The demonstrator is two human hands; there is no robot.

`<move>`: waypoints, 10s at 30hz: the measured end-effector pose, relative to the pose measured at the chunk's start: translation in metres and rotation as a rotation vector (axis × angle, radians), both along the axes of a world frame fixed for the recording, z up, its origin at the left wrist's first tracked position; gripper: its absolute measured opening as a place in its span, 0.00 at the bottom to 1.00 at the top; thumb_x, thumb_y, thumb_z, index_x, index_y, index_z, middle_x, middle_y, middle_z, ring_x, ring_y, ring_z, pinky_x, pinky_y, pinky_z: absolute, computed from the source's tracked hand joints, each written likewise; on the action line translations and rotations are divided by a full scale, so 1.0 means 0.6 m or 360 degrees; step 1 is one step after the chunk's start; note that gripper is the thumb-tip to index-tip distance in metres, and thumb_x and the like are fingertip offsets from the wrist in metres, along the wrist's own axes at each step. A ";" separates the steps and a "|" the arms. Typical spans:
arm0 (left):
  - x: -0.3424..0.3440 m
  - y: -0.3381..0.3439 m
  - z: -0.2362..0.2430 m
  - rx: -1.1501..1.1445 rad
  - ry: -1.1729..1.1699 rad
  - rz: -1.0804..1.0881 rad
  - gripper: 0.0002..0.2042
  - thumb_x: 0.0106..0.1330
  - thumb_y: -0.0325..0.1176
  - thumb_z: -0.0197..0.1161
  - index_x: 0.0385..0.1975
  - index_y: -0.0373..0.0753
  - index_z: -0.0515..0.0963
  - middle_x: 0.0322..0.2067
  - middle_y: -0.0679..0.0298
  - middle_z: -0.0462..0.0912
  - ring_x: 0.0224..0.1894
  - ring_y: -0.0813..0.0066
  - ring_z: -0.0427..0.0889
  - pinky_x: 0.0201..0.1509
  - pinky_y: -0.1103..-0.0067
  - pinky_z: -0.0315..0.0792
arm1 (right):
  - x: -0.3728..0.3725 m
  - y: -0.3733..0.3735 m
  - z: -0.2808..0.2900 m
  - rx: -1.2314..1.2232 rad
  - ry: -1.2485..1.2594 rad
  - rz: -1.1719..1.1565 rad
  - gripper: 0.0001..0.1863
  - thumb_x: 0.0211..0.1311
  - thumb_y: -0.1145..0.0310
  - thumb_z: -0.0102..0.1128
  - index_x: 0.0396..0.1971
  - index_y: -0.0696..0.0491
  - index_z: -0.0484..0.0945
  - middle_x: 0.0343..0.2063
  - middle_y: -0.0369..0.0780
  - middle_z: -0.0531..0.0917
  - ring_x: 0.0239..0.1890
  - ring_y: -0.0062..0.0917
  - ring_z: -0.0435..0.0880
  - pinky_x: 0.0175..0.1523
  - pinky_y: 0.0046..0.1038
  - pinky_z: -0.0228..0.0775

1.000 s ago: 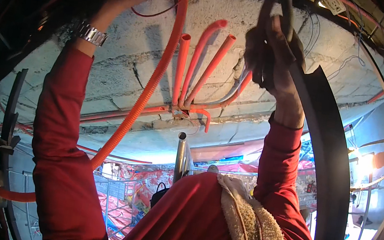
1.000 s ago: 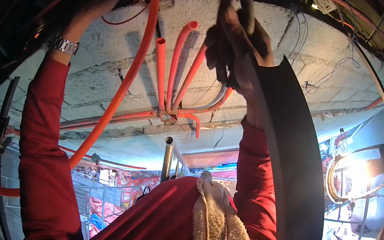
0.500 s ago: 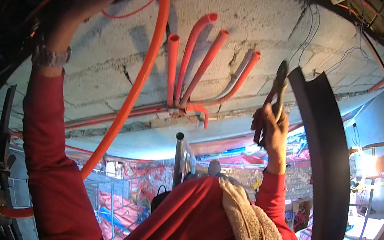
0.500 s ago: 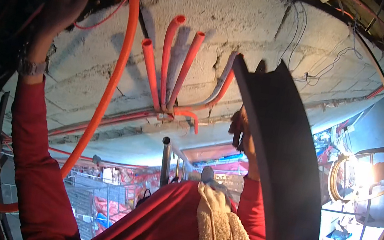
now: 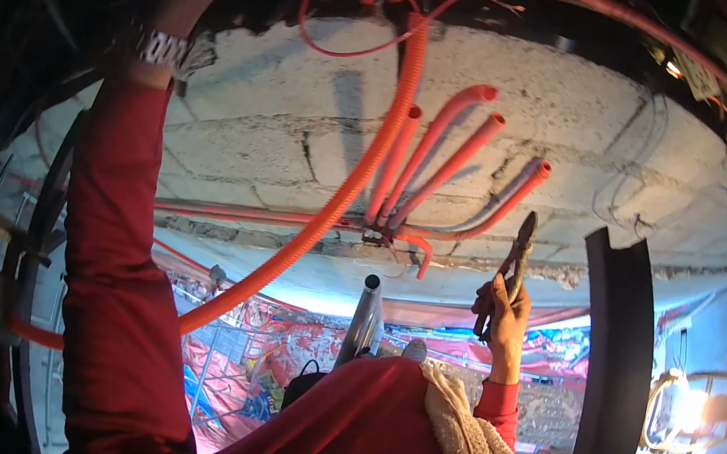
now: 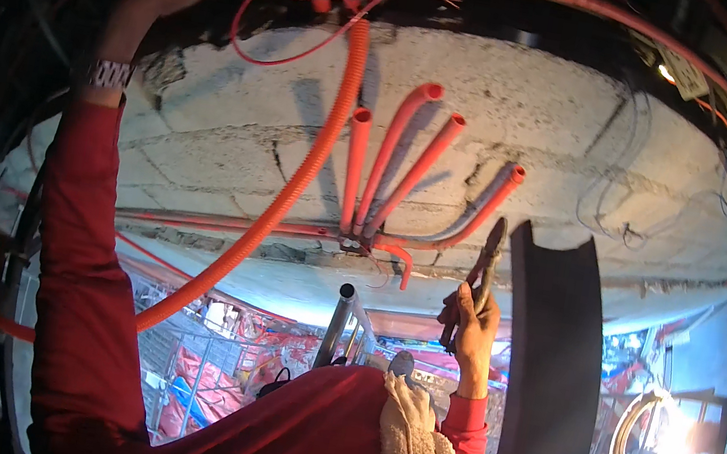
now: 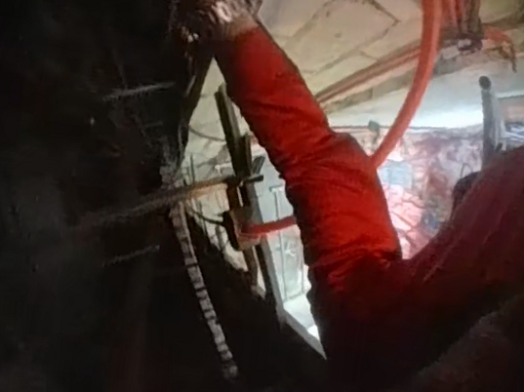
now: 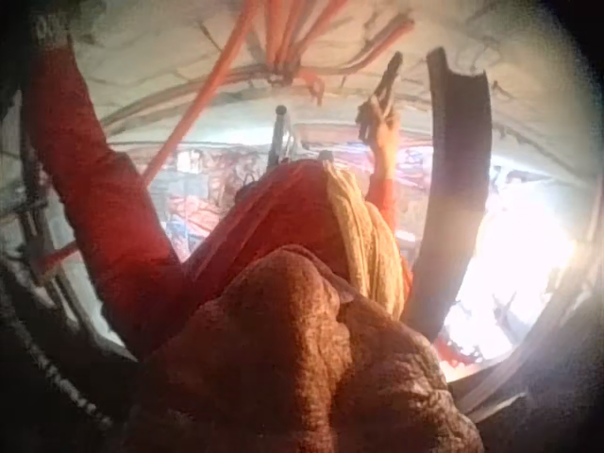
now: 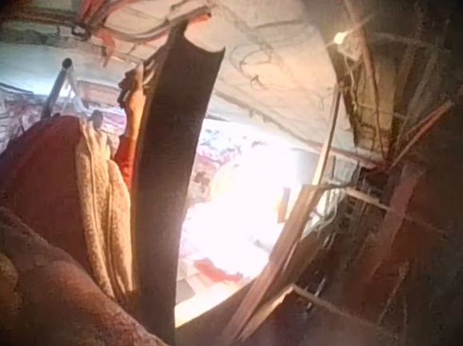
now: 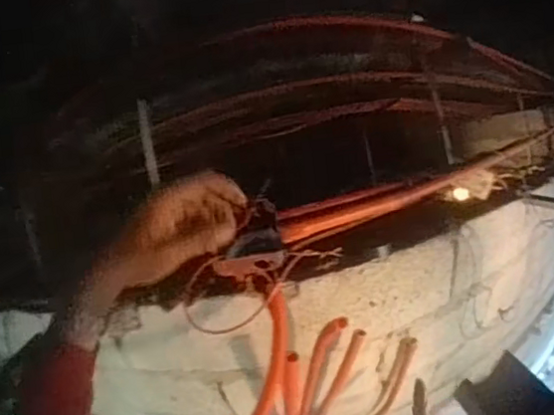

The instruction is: The person connects wires into a junction box and uses pliers to strip and twist electrical cables while working on a ceiling installation.

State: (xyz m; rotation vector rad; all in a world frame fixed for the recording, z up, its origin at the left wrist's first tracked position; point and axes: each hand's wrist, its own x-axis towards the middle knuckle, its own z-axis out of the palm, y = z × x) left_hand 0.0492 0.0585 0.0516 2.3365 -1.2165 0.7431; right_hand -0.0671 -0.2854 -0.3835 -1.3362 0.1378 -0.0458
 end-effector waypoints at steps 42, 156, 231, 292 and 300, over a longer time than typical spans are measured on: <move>-0.049 0.288 0.042 -0.0921 0.1339 0.0454 0.31 0.74 0.59 0.57 0.64 0.36 0.75 0.54 0.58 0.83 0.45 0.77 0.84 0.39 0.84 0.77 | 0.095 0.102 0.265 -0.1236 -0.1492 -0.0207 0.21 0.68 0.73 0.64 0.59 0.58 0.76 0.53 0.48 0.78 0.53 0.44 0.79 0.54 0.39 0.75; -0.124 -0.018 -0.230 -0.1731 0.1650 -0.0649 0.26 0.81 0.51 0.48 0.65 0.35 0.69 0.50 0.52 0.82 0.44 0.63 0.86 0.39 0.71 0.81 | 0.221 0.169 0.453 -0.1947 -0.2062 -0.0605 0.26 0.55 0.79 0.61 0.57 0.56 0.74 0.59 0.56 0.68 0.56 0.48 0.78 0.54 0.44 0.78; -0.157 -0.077 -0.278 -0.1152 0.1156 0.0134 0.12 0.77 0.35 0.60 0.48 0.34 0.70 0.41 0.53 0.82 0.39 0.67 0.86 0.40 0.71 0.79 | 0.197 -0.061 0.485 -0.0037 -0.0481 0.1416 0.37 0.63 0.69 0.73 0.69 0.53 0.65 0.72 0.57 0.62 0.71 0.53 0.69 0.68 0.54 0.72; 0.195 0.150 -0.176 0.0154 -0.0328 0.0718 0.11 0.71 0.36 0.63 0.49 0.40 0.81 0.40 0.53 0.87 0.39 0.56 0.86 0.41 0.64 0.78 | 0.484 -0.172 0.577 -0.3197 -0.1276 -0.0039 0.23 0.72 0.53 0.59 0.58 0.53 0.77 0.53 0.51 0.83 0.56 0.47 0.82 0.61 0.46 0.75; 0.156 0.183 -0.157 0.0173 -0.0191 0.0792 0.13 0.73 0.40 0.63 0.42 0.35 0.80 0.33 0.55 0.85 0.34 0.64 0.84 0.39 0.68 0.76 | 0.470 -0.127 0.538 -0.3403 -0.1277 -0.0304 0.17 0.67 0.67 0.62 0.55 0.51 0.78 0.47 0.50 0.85 0.51 0.43 0.85 0.54 0.44 0.78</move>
